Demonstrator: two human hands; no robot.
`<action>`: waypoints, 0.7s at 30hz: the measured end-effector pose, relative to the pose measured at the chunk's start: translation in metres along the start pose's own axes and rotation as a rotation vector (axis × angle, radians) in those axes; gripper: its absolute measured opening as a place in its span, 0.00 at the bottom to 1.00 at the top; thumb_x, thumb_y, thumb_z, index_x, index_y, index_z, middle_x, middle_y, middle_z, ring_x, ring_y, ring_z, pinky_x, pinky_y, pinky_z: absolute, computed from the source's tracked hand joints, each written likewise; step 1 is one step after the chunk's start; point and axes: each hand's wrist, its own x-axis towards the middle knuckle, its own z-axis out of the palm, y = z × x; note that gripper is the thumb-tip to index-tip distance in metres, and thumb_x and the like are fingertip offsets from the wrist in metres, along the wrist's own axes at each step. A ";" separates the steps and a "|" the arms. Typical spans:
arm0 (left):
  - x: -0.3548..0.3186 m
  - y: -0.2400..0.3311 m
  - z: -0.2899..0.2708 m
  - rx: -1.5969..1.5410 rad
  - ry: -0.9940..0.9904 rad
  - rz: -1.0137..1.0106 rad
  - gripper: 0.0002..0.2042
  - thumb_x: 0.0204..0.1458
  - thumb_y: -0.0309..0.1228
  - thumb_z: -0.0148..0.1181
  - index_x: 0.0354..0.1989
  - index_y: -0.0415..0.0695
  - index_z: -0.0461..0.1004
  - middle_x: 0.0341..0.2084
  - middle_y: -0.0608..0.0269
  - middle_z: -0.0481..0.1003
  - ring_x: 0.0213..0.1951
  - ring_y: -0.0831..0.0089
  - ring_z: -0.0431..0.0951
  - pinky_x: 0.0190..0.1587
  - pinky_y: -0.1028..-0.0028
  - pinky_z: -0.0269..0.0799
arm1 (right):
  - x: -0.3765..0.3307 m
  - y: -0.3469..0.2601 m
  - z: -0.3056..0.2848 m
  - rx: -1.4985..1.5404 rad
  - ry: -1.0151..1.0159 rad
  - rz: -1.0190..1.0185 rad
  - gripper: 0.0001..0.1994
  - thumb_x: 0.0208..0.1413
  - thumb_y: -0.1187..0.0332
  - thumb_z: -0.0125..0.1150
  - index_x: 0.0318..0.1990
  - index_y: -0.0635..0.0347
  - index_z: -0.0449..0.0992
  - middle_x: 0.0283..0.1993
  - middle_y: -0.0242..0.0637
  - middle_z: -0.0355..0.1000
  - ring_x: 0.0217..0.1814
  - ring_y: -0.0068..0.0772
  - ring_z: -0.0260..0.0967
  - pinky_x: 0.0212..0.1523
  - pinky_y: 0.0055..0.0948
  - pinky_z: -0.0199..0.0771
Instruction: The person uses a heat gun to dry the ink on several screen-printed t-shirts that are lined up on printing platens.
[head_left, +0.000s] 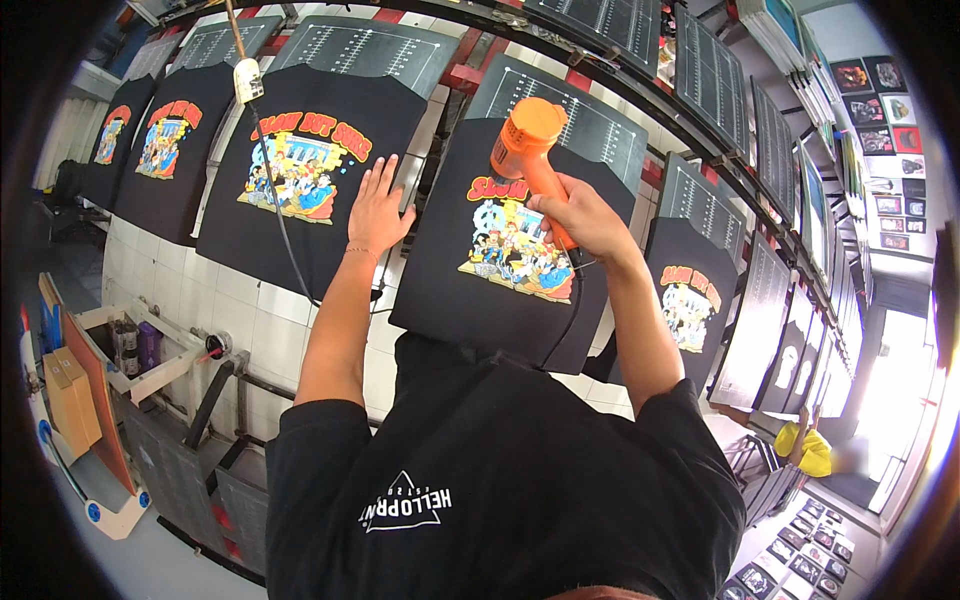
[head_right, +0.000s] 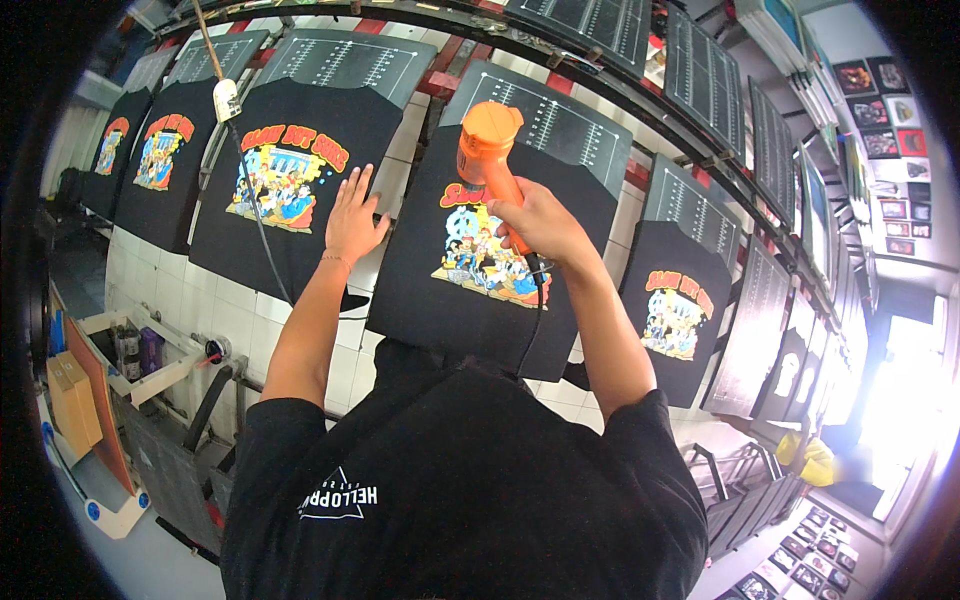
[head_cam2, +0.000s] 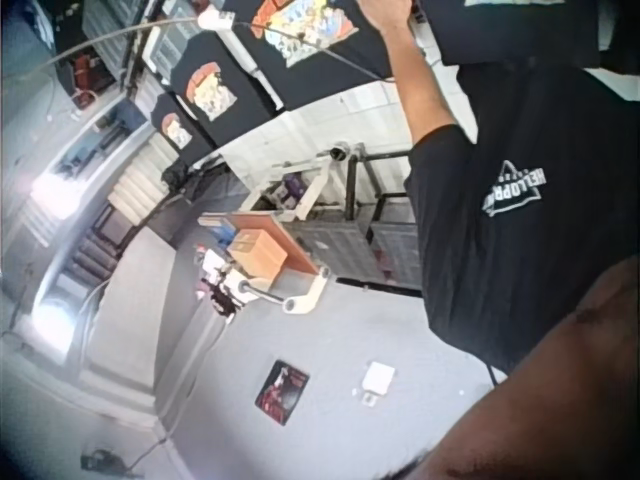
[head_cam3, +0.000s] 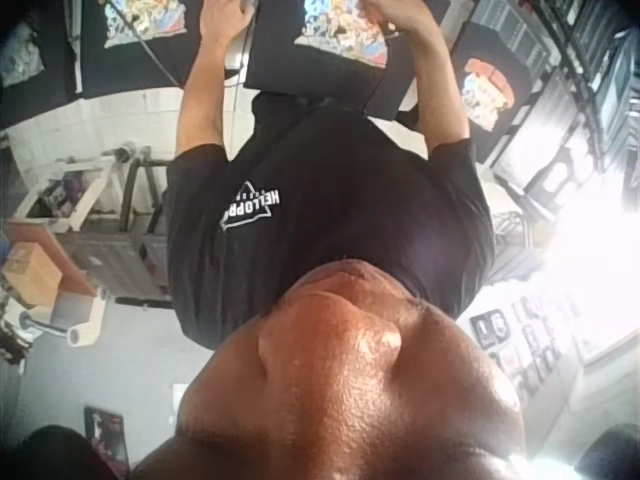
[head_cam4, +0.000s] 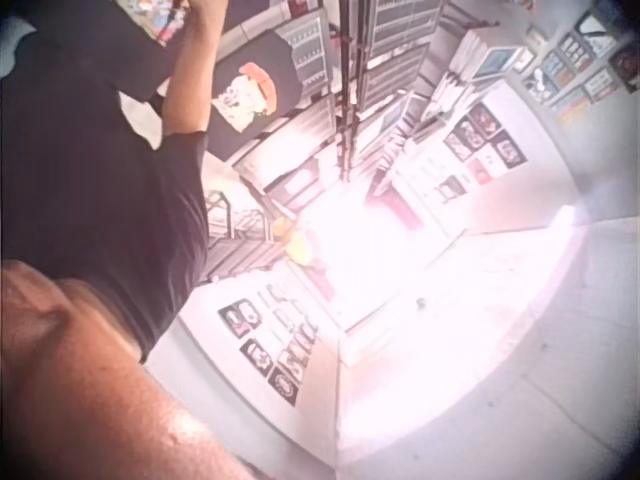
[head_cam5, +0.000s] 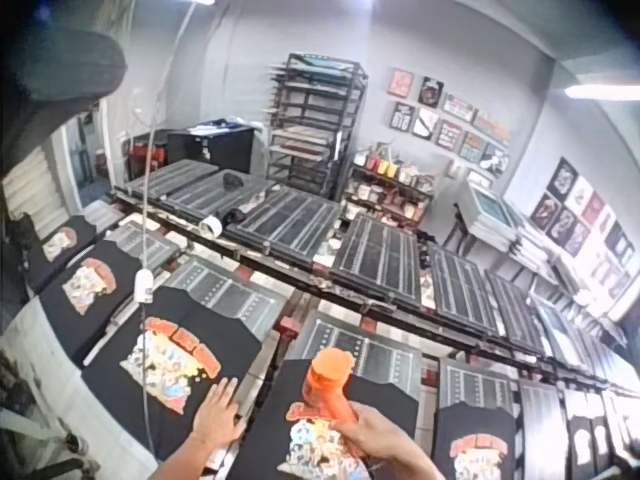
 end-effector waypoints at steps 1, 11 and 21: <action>-0.001 -0.001 0.001 -0.011 0.032 0.008 0.22 0.52 0.40 0.61 0.52 0.40 0.75 0.71 0.54 0.51 0.72 0.56 0.50 0.72 0.59 0.47 | 0.000 0.000 0.000 -0.004 -0.034 0.028 0.20 0.58 0.63 0.60 0.53 0.69 0.69 0.36 0.32 0.71 0.27 0.16 0.67 0.28 0.19 0.75; -0.001 0.000 -0.001 0.021 0.041 0.000 0.32 0.55 0.42 0.56 0.67 0.42 0.58 0.70 0.56 0.53 0.71 0.58 0.50 0.73 0.61 0.46 | -0.006 -0.001 0.009 -0.034 -0.032 0.023 0.18 0.58 0.63 0.59 0.49 0.67 0.70 0.26 0.31 0.68 0.23 0.20 0.68 0.25 0.22 0.71; 0.000 -0.002 0.002 0.005 0.073 0.000 0.31 0.58 0.42 0.51 0.68 0.40 0.57 0.70 0.55 0.54 0.71 0.57 0.51 0.73 0.61 0.46 | -0.006 0.001 0.007 -0.038 -0.073 0.039 0.19 0.59 0.63 0.60 0.52 0.67 0.68 0.26 0.29 0.68 0.22 0.18 0.68 0.24 0.21 0.70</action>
